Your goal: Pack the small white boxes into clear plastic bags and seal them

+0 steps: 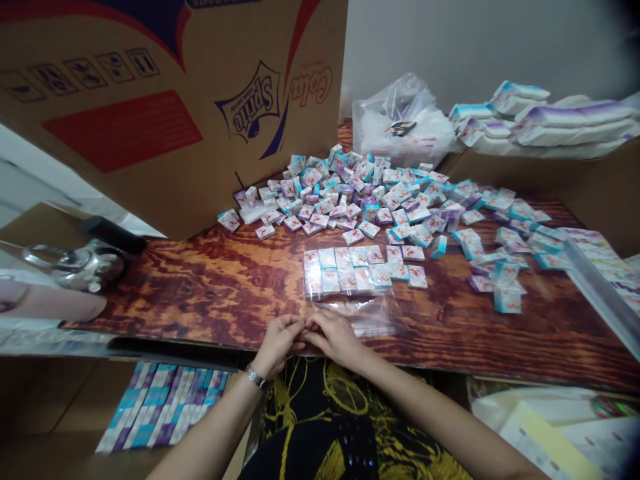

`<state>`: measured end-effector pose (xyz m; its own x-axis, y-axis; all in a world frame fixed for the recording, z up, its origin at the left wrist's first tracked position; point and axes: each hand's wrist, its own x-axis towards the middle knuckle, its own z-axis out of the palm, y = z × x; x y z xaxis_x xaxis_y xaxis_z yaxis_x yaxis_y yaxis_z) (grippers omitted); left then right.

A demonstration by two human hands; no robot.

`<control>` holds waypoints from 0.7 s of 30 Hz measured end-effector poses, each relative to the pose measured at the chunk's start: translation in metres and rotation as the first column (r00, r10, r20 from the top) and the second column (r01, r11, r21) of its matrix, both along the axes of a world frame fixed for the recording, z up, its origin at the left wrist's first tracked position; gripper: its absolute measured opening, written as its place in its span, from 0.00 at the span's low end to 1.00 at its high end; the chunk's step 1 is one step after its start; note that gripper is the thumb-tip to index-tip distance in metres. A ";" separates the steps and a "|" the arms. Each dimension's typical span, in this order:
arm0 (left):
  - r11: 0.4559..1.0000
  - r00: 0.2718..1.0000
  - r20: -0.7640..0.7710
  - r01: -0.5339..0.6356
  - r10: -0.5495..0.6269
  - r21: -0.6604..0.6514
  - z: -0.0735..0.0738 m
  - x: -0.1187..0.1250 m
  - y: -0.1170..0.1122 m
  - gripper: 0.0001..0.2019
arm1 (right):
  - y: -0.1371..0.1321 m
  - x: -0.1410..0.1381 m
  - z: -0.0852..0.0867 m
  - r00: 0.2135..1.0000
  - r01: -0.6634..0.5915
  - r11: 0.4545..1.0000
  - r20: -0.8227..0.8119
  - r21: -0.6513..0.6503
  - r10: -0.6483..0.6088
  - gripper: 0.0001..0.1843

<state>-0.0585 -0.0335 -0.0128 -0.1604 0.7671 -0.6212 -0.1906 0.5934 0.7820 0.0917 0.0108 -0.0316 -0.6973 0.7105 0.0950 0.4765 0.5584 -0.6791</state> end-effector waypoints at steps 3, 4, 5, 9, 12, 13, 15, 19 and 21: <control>1.000 1.000 0.026 -0.013 0.013 -0.006 -0.001 -0.001 0.001 0.21 | -0.002 -0.005 -0.003 0.997 -0.007 0.996 0.081 0.085 0.000 0.04; 1.000 0.999 0.032 -0.015 0.015 -0.009 -0.001 -0.002 0.001 0.21 | -0.003 -0.007 -0.003 0.993 -0.009 0.993 0.114 0.116 -0.005 0.04; 1.000 0.999 0.035 -0.015 0.015 -0.011 -0.001 -0.003 0.001 0.21 | -0.005 -0.008 -0.004 0.989 -0.011 0.990 0.148 0.143 -0.010 0.05; 1.000 0.999 0.032 -0.008 0.008 -0.014 -0.004 -0.005 0.001 0.21 | -0.009 -0.014 -0.002 0.963 -0.034 0.983 0.268 0.178 -0.015 0.06; 1.000 1.000 0.022 -0.012 0.013 -0.012 -0.007 -0.005 0.002 0.21 | -0.010 -0.012 -0.001 0.967 -0.050 0.983 0.254 0.178 0.003 0.08; 1.000 1.000 0.020 -0.014 0.014 -0.012 -0.009 -0.005 0.002 0.22 | -0.010 -0.010 -0.001 0.973 -0.053 0.984 0.231 0.171 0.012 0.08; 1.000 1.000 0.013 -0.018 0.019 -0.011 -0.012 -0.005 0.002 0.22 | -0.013 -0.001 0.000 0.984 -0.058 0.989 0.175 0.138 0.034 0.08; 1.000 0.999 -0.018 -0.027 0.027 -0.004 -0.014 -0.009 0.001 0.21 | -0.019 0.041 0.013 0.998 -0.012 1.000 0.066 0.027 0.010 0.08; 1.000 1.000 -0.024 -0.006 0.006 -0.014 -0.014 -0.012 0.000 0.22 | -0.018 0.081 0.023 0.994 0.107 0.994 0.031 -0.033 -0.106 0.10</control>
